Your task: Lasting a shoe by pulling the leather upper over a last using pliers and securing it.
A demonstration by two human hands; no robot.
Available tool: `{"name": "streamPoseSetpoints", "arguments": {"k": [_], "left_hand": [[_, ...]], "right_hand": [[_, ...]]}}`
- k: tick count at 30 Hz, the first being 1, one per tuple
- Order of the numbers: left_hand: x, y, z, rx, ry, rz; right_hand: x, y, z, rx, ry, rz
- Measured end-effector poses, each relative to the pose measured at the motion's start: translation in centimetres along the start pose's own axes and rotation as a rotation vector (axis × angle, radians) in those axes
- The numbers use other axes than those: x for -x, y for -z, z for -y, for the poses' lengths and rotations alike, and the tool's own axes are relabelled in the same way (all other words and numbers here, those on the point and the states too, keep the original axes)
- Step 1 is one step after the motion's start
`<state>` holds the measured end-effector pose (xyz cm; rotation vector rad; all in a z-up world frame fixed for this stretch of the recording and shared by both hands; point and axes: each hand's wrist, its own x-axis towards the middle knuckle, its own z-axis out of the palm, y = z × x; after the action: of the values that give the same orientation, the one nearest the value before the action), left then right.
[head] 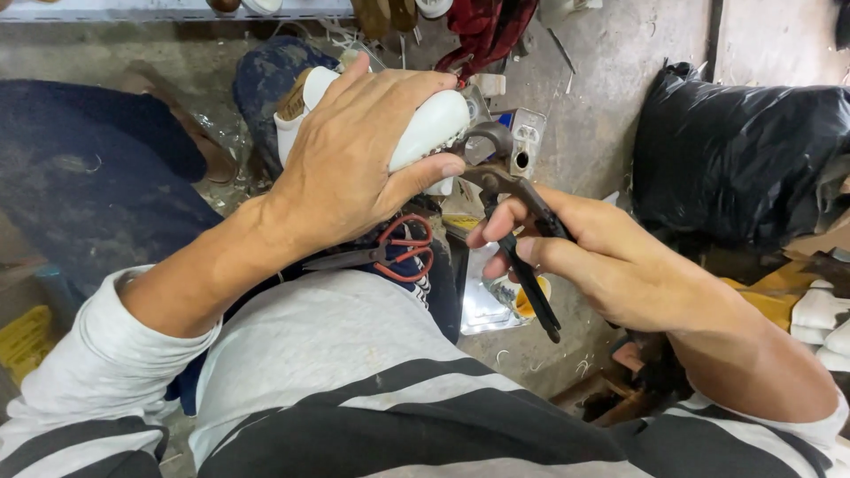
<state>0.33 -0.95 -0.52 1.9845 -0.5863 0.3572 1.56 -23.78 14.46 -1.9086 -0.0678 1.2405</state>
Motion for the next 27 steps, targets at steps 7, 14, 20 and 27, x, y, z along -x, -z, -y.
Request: {"name": "streamPoseSetpoints", "arguments": {"k": [7,14,20,27], "left_hand": [[0.2,-1.2,0.0,-0.061,0.000,-0.032],[0.6,-2.1,-0.4,-0.051,-0.005,-0.024],[0.3,-1.9,-0.4,-0.069,0.006,-0.040],[0.6,2.0,0.8,0.061,0.023,-0.040]], "right_hand": [[-0.3,0.9,1.4,0.141,-0.146,0.005],[-1.1,1.5,2.1,0.232,-0.288,0.070],[-2.1,1.2,0.0,0.060,0.020,0.107],[-6.1,-0.5,-7.1,0.875,0.584,-0.315]]}}
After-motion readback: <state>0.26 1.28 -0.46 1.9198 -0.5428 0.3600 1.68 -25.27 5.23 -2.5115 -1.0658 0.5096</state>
